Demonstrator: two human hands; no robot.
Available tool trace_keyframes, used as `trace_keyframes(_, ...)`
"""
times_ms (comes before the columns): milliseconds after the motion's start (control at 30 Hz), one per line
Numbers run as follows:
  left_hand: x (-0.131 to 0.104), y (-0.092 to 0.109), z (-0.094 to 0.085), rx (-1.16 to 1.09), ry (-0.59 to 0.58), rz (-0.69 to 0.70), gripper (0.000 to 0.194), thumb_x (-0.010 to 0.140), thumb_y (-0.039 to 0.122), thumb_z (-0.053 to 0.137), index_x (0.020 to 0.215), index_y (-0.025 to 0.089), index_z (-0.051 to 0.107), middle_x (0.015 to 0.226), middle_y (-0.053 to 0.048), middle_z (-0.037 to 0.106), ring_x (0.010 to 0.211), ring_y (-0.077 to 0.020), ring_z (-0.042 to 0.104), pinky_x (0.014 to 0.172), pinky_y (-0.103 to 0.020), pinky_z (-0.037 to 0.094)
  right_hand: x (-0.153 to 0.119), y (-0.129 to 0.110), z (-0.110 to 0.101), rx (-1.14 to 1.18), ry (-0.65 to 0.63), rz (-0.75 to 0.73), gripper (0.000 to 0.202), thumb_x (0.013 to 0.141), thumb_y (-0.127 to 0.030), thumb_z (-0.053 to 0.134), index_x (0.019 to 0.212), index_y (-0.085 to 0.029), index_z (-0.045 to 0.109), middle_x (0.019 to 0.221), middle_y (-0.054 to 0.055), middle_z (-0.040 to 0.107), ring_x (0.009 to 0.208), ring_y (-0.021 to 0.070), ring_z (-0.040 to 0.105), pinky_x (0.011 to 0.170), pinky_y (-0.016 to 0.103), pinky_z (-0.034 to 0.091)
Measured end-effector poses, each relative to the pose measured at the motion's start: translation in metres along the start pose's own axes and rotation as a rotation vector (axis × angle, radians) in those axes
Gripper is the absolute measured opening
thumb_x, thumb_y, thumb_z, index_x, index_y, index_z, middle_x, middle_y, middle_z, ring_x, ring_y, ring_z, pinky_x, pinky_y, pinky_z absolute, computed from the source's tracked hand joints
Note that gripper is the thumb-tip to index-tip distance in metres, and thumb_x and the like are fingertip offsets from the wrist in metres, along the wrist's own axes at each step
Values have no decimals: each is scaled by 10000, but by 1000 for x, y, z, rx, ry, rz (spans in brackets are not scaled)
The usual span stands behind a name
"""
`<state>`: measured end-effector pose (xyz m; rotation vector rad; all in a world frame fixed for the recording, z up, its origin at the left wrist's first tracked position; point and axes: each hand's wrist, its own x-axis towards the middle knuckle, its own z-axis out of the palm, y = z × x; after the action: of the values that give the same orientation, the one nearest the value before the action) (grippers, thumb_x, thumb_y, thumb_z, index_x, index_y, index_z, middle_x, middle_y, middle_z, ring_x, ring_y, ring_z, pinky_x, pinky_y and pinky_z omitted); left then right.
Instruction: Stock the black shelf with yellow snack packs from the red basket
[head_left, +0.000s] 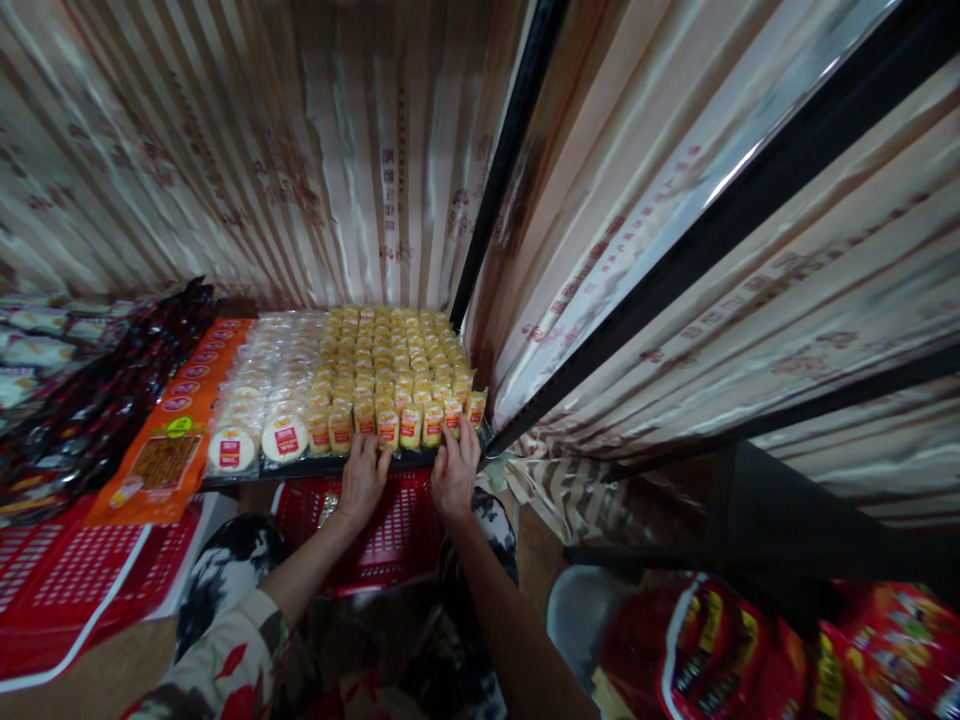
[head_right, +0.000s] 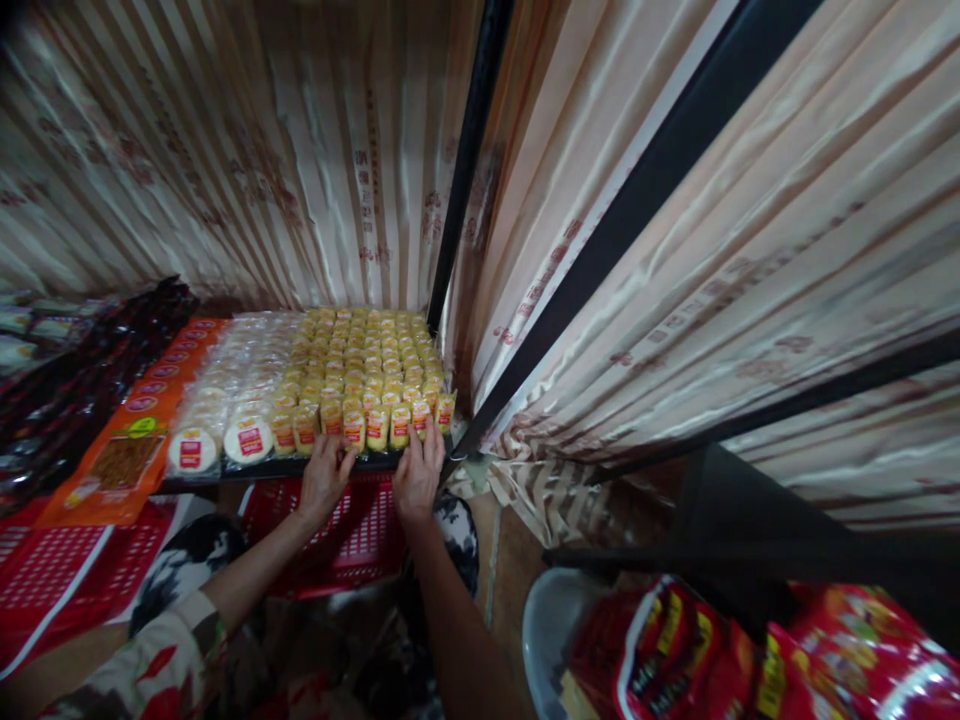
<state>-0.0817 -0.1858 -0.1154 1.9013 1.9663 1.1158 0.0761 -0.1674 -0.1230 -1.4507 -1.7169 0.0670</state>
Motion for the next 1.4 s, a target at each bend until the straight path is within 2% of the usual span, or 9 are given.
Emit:
trace_keyframes(133,-4,2,0,-16,-34,53,154,894,287,420,884,192,541,899,-58,530,848,-170,563,786,-304,492,6,-1,-3,25,44,112,478,891,-192,309,1361,-128,359,1486,151,177,1371,262,151,1057,541,261)
trace_keyframes(233,-6,4,4,-33,-56,99,168,893,279,424,971,188,541,925,-62,547,883,-171,568,819,-308,489,13,2,-2,34,41,166,501,889,-207,308,1383,-120,316,1488,159,162,1375,268,138,1063,543,244)
trace_keyframes(467,-3,4,12,-11,-61,72,202,891,262,423,1029,170,538,963,-80,565,901,-183,578,830,-322,496,18,12,1,33,27,68,463,869,-173,318,1318,-101,402,1462,157,252,1358,242,202,1061,511,274)
trace_keyframes(933,-8,6,2,-3,-74,116,212,907,246,385,1017,191,558,970,-65,571,929,-161,572,851,-294,489,15,6,-8,21,32,-16,408,897,-181,305,1267,-128,469,1433,140,318,1351,233,225,1054,497,293)
trace_keyframes(1100,-28,6,-8,-58,-94,147,224,913,232,364,986,180,570,937,-62,583,899,-144,574,838,-269,478,-3,-15,-16,104,12,-40,343,894,-188,328,1169,-130,525,1245,149,510,1216,212,419,1004,452,363)
trace_keyframes(1167,-45,4,-13,-78,-161,154,243,917,231,346,968,174,577,922,-66,590,892,-146,572,827,-271,475,-21,-26,-16,190,-68,-59,307,894,-202,341,1112,-139,547,1103,131,581,1103,195,506,954,406,414)
trace_keyframes(1233,-65,-1,-16,-80,-275,130,251,912,220,343,960,179,586,911,-68,598,883,-154,576,811,-279,473,-41,-36,-12,269,-232,-90,285,896,-202,338,1056,-153,569,993,105,617,998,177,561,900,351,449)
trace_keyframes(1300,-84,-10,-18,-76,-423,55,246,891,189,363,990,183,588,935,-77,611,888,-165,589,795,-287,471,-61,-43,-4,269,-493,-81,291,889,-168,334,1040,-162,582,977,92,635,954,168,584,872,314,457)
trace_keyframes(1400,-103,-30,-18,-65,-633,-256,238,844,151,430,1002,186,605,1005,-97,629,927,-189,608,803,-301,459,-83,-47,15,111,-912,41,303,860,-121,367,1047,-142,606,1015,116,653,937,189,609,838,309,456)
